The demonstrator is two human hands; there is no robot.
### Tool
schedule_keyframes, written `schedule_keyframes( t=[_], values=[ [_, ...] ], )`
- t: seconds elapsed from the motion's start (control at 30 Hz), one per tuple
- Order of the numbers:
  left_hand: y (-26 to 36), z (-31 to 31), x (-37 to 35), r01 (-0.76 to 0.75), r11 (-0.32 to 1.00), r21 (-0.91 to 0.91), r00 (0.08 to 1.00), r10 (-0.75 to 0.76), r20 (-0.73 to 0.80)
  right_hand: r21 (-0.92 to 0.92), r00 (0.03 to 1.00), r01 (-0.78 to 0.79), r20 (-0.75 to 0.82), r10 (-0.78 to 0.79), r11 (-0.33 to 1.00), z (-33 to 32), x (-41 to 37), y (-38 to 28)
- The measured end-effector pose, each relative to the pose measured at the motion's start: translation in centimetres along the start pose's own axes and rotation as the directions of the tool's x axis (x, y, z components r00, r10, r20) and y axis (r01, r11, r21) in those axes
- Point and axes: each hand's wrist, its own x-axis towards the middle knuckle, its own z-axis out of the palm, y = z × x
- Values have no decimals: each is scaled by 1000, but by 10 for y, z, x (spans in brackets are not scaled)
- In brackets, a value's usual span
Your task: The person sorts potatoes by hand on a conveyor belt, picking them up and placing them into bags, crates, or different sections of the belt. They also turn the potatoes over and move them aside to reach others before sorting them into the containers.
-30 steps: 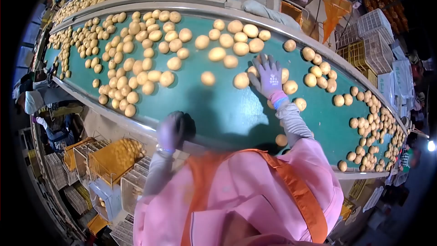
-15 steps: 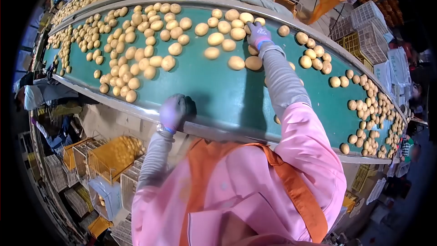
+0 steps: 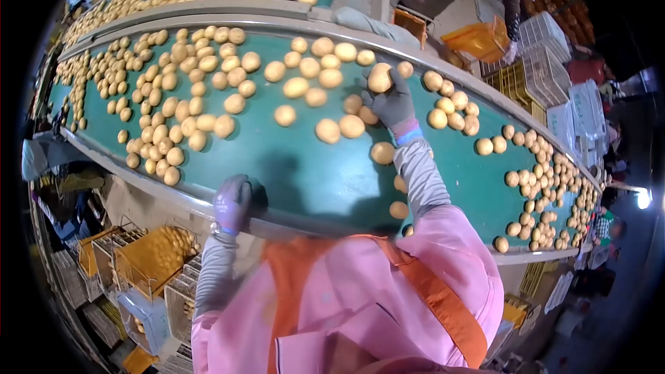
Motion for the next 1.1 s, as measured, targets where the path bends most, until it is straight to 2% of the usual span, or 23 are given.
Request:
schedule_keyframes(
  t=[0.03,0.07,0.1,0.17,0.23,0.27,0.33,0.4,0.47,0.5,0.53,0.57,0.67,0.73,0.77,0.8,0.83,0.87,0.9,0.97,1.0,1.03,1.1],
  values=[
    [1,-1,-1,18,1000,4,1000,-18,10,-88,997,-67,-44,63,994,3,-4,-19],
    [0,0,-1,-2,1000,-4,1000,1,-19,132,965,-207,-135,224,969,8,-8,-29],
    [0,2,0,-17,1000,-1,1000,17,-8,134,962,-207,-153,227,969,10,-10,-36],
    [-1,3,0,-13,1000,-27,999,13,-35,429,972,-140,-114,207,892,13,-15,-49],
    [3,2,0,-21,1000,-21,1000,20,-15,123,973,104,-216,-76,987,20,-24,-59],
    [4,1,0,-12,1000,-21,1000,12,-20,120,982,-41,-176,62,992,18,-29,-62],
    [3,2,0,13,999,-32,999,-14,-32,-82,983,-107,-157,93,991,15,-36,-67],
    [5,4,-1,-4,999,-51,1000,3,-26,-418,993,-24,-119,-28,908,7,-46,-72],
    [6,3,0,6,999,-47,999,-8,-42,-590,984,57,-105,-147,805,-3,-56,-62],
    [4,2,-2,-5,999,-44,1000,4,-25,-251,942,-242,-291,166,937,-9,-59,-78],
    [4,1,-3,31,997,-64,999,-31,-12,44,852,-406,-342,396,913,-21,-62,-88],
    [5,3,-4,65,994,-88,998,-65,1,350,708,-493,-371,601,797,-32,-65,-98],
    [2,2,-3,64,989,-137,998,-61,26,409,634,-473,-456,624,780,-71,-87,-110],
    [7,0,-1,56,992,-111,998,-54,27,608,725,-269,-383,573,747,-87,-111,-108],
    [7,0,-2,57,996,-75,998,-55,25,606,721,-269,-389,574,749,-91,-118,-108],
    [5,3,-3,68,993,-95,998,-66,22,813,742,-126,-302,598,568,-93,-121,-114],
    [3,5,-3,66,993,-97,998,-63,26,946,775,16,-215,594,323,-92,-124,-119],
    [0,5,-4,68,994,-91,997,-65,35,982,805,70,-159,572,175,-90,-126,-123],
    [-1,5,-3,68,994,-83,997,-65,41,982,805,74,-161,571,173,-86,-127,-123],
    [-5,6,-3,37,997,-69,999,-35,34,948,838,99,-243,489,302,-80,-127,-120],
    [-5,5,-2,11,998,-61,1000,-10,28,949,840,102,-243,485,299,-78,-125,-118],
    [-4,4,-2,11,998,-57,1000,-10,25,911,854,70,-266,447,407,-76,-124,-114],
    [1,3,-3,27,997,-73,1000,-26,14,863,869,35,-275,410,504,-74,-123,-110]
  ],
)
